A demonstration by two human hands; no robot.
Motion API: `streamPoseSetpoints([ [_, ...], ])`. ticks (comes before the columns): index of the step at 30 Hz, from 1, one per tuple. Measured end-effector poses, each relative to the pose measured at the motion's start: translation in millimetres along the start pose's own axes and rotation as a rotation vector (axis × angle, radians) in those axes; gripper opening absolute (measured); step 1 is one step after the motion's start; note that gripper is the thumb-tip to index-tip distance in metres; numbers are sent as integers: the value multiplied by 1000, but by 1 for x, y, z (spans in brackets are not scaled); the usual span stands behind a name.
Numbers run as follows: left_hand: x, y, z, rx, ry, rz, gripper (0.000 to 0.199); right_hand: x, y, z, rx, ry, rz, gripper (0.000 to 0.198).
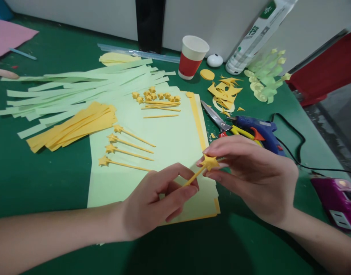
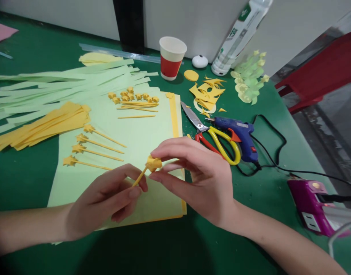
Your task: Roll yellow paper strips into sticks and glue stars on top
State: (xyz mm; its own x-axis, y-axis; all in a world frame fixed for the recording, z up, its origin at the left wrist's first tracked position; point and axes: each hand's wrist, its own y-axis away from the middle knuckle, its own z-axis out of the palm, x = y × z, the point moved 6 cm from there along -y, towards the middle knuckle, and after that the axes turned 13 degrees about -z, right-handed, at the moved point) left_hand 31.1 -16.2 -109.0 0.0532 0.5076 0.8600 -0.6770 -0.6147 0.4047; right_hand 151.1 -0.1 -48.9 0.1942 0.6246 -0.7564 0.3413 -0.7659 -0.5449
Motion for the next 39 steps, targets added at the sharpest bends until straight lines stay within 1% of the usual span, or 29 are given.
streamPoseSetpoints([
  [4, 2, 3, -1, 56, -12, -61, 16, 1, 1, 1, 8, -1, 6, 34],
  [7, 2, 4, -1, 83, -37, -82, 17, 2, 0, 1, 10, 12, 9, 34],
  [24, 2, 4, -2, 96, -87, -84, 20, 2, 2, 2, 10, -27, 57, 39],
  [39, 0, 4, -2, 93, -66, -93, 20, 2, 2, 2, 15, -21, 65, 33],
])
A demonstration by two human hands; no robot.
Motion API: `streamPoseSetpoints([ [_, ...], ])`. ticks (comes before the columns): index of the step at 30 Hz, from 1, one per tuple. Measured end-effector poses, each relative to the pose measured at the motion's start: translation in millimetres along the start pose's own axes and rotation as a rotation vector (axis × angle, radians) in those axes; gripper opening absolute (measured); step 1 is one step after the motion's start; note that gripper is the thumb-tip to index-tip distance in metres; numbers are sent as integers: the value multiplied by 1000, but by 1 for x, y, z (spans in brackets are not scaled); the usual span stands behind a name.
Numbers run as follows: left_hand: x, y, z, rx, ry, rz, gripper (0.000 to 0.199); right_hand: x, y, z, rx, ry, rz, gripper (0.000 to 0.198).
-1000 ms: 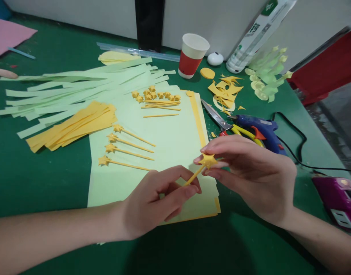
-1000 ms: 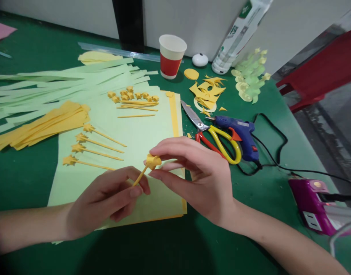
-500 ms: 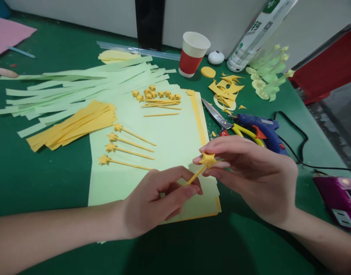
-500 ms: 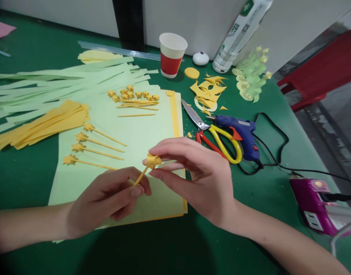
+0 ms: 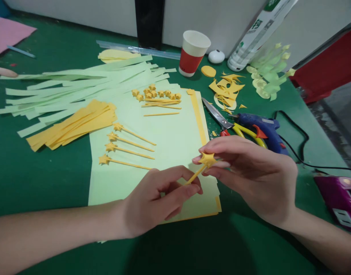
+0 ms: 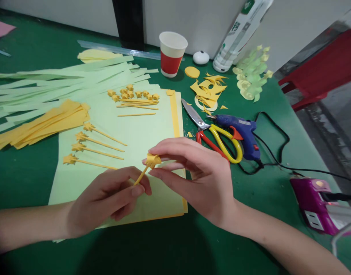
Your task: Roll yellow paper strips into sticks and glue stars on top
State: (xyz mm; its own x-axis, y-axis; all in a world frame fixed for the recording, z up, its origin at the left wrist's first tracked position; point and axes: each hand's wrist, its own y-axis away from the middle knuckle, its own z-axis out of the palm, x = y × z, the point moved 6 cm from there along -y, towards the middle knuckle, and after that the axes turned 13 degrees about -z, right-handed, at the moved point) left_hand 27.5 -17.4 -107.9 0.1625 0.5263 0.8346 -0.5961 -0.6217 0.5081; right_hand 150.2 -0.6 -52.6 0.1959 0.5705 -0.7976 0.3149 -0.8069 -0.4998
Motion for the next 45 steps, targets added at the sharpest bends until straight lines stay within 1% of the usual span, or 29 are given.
streamPoseSetpoints([
  [8, 1, 0, -1, 20, -6, 11, 21, -1, 0, -1, 23, 4, 0, 31],
  [17, 1, 0, -1, 22, -27, 0, 20, -1, 0, 1, 19, -19, 9, 34],
  [19, 0, 0, -1, 7, -25, -10, 20, -1, 1, 0, 23, -28, 10, 35],
  [21, -1, -2, 0, -43, -5, -2, 21, 0, 1, 0, 28, -44, 14, 36],
  [23, 0, -3, 1, -107, 36, 52, 26, 3, 1, 0, 29, -74, 36, 36],
  [26, 2, -5, 1, -169, 107, 175, 46, 7, 0, -1, 39, -122, 80, 36],
  [27, 2, -5, 0, -177, 137, 207, 50, 8, -1, -2, 49, -143, 98, 37],
  [29, 1, -4, 0, -171, 189, 253, 49, 12, -2, -5, 73, -191, 156, 36],
  [30, 0, -4, -2, -142, 202, 267, 46, 14, -3, -6, 82, -213, 192, 34],
  [31, -1, -3, -3, -92, 183, 270, 40, 16, -3, -7, 84, -232, 228, 32],
  [32, -2, -2, -6, -17, 139, 258, 33, 18, -4, -8, 81, -247, 258, 31],
  [33, -1, 0, -9, 54, 88, 275, 26, 20, -4, -9, 74, -266, 277, 30],
  [35, 7, 7, -14, 198, -58, 372, 11, 22, -6, -8, 47, -319, 289, 31],
  [36, 15, 12, -16, 262, -141, 450, 10, 22, -7, -8, 29, -348, 293, 32],
  [38, 30, 20, -18, 369, -324, 604, 26, 22, -8, -5, -11, -397, 295, 34],
  [39, 37, 23, -19, 407, -414, 659, 33, 21, -9, -4, -35, -409, 295, 35],
  [40, 44, 24, -19, 424, -505, 697, 39, 20, -9, -2, -61, -411, 295, 36],
  [42, 53, 24, -17, 413, -670, 714, 42, 16, -8, 0, -108, -387, 296, 40],
  [45, 60, 23, -15, 369, -828, 689, 33, 11, -7, 2, -151, -314, 308, 48],
])
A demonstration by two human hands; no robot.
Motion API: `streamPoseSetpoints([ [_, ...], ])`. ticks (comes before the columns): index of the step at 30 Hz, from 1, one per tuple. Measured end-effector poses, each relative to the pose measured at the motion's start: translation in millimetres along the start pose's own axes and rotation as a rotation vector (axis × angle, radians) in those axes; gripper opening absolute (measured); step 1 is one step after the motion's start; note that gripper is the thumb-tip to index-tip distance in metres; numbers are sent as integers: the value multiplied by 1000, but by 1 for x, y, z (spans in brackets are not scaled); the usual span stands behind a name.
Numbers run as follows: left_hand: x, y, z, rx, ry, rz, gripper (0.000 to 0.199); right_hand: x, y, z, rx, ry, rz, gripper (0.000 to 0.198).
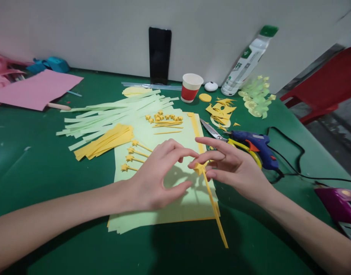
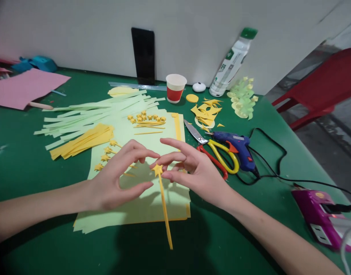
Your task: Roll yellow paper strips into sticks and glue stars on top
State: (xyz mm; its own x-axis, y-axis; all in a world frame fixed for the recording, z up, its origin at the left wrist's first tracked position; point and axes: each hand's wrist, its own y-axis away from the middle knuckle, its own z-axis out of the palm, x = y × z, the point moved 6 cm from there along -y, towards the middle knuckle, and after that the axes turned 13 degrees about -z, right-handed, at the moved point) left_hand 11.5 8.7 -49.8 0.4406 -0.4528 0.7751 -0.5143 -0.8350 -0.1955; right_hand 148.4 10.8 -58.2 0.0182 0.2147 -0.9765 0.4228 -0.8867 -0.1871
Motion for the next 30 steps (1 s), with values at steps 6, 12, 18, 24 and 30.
streamPoseSetpoints([
  [6, 7, 1, -6, 28, -61, 103, 28, 2, 4, 5, -63, 3, 70, 60],
  [12, 8, 2, -7, 76, -72, 165, 16, 7, 3, 7, -64, 21, 92, 59],
  [18, 11, -3, -16, 181, -173, 201, 14, 3, -1, -1, 6, 164, 12, 40],
  [24, 9, -7, -28, 336, -396, 225, 9, -17, 5, 0, 153, 673, -195, 7],
  [30, 9, -7, -31, 390, -478, 250, 8, -18, 2, 11, 124, 737, -211, 5],
])
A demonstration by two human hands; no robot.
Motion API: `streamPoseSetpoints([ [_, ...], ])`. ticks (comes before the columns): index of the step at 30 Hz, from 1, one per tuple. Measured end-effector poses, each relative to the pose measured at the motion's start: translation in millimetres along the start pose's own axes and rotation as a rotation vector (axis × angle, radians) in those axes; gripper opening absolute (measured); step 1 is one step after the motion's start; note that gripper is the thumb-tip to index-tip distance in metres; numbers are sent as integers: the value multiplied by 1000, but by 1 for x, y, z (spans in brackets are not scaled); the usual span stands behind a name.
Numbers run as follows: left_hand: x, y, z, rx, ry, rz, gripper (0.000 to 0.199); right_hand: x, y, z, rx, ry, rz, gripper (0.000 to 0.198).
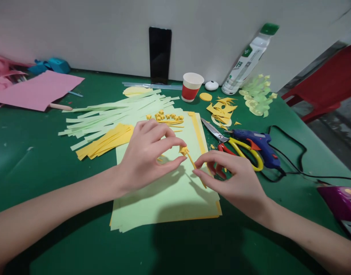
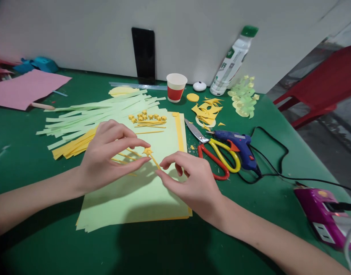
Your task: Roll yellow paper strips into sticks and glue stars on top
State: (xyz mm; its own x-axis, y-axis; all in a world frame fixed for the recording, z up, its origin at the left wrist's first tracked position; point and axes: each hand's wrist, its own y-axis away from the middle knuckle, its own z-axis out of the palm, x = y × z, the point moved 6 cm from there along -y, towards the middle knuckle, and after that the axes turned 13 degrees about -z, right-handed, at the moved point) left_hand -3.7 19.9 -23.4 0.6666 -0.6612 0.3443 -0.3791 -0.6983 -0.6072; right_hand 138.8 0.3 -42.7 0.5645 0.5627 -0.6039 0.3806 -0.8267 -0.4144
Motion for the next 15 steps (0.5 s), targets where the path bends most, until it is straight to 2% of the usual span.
streamPoseSetpoints([
  [2, -1, 0, 1, -16, -8, -9, 8, 0, -1, 0, -16, 10, 14, 7],
  [6, -2, 0, -2, -6, 62, -85, 34, 3, -3, -5, -28, 28, 50, 9],
  [8, 5, 4, -8, 28, 125, -81, 35, 6, -6, -6, -32, 43, 69, 10],
  [9, 12, 9, -10, 42, 159, -50, 27, 8, -9, -6, -44, 56, 76, 10],
  [10, 23, 16, -9, 3, 229, 48, 17, 10, -13, -3, -59, 70, 81, 10],
  [11, 40, 26, -7, -63, 325, 226, 9, 12, -19, 0, -78, 82, 83, 11],
  [13, 60, 46, 2, -141, 359, 324, 7, 15, -31, 12, -123, 99, 83, 10],
  [14, 67, 56, 10, -228, 413, 334, 9, 17, -38, 20, -146, 103, 80, 9],
  [15, 71, 63, 15, -243, 444, 328, 11, 18, -45, 29, -173, 107, 76, 10],
])
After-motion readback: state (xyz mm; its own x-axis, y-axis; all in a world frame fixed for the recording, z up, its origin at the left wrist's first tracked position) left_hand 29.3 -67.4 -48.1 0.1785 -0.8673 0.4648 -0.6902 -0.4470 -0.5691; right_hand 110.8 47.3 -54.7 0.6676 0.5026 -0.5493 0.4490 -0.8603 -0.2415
